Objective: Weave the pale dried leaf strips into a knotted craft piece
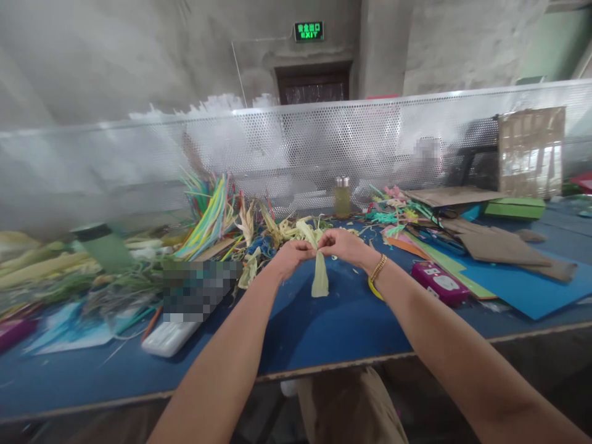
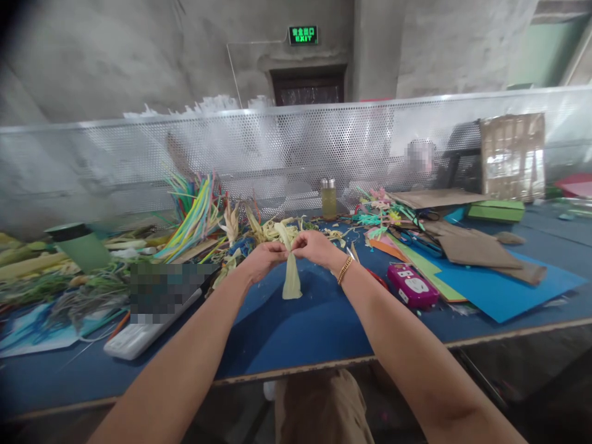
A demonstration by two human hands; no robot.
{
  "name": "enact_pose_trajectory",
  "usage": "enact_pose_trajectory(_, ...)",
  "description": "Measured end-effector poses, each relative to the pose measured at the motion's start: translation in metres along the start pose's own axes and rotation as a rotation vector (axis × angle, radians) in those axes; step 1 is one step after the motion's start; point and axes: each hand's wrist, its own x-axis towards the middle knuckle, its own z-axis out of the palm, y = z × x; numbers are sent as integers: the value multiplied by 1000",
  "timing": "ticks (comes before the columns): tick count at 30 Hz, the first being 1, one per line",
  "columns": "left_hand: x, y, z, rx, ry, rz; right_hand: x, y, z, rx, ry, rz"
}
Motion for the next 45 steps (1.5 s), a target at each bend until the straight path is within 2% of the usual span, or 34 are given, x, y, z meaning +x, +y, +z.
enact_pose_trajectory(3, 0, -1, 2, -87, 14, -4, 0, 0, -3, 42, 37, -5)
enact_pose_trajectory(7, -3, 1, 2, -190, -22, -39, 1, 3, -9, 242, 22, 56)
enact_pose_trajectory(10, -2, 3, 0, -193, 27, -14, 3, 6, -12, 293, 31, 96)
enact_pose_trajectory(14, 4, 2, -2, -12, 149, 71, 4, 11, -12, 250, 22, 116)
enact_pose_trajectory(17, 8, -1, -2, 128, 184, 136, 3, 12, -11, 197, -1, 98)
enact_pose_trajectory(22, 9, -6, 3, 237, 165, 206, 2, 16, -8, 122, -14, 100)
enact_pose_trajectory(26, 8, -4, 8, 314, 174, 278, 5, 21, -10, 255, 31, 78)
enact_pose_trajectory(34, 2, 4, 8, 421, 230, 383, 3, 20, -15, 339, -49, 94)
enact_pose_trajectory(38, 4, 5, 5, 507, 142, 461, 1, 13, -11, 305, -42, 112)
enact_pose_trajectory(41, 6, 2, 2, 558, 195, 442, 2, 13, -7, 272, -22, 127)
enact_pose_trajectory(43, 7, -1, 0, 524, 267, 380, 4, 15, -5, 269, 23, 121)
enact_pose_trajectory(45, 8, -4, -1, 437, 292, 288, 5, 17, -4, 248, 77, 99)
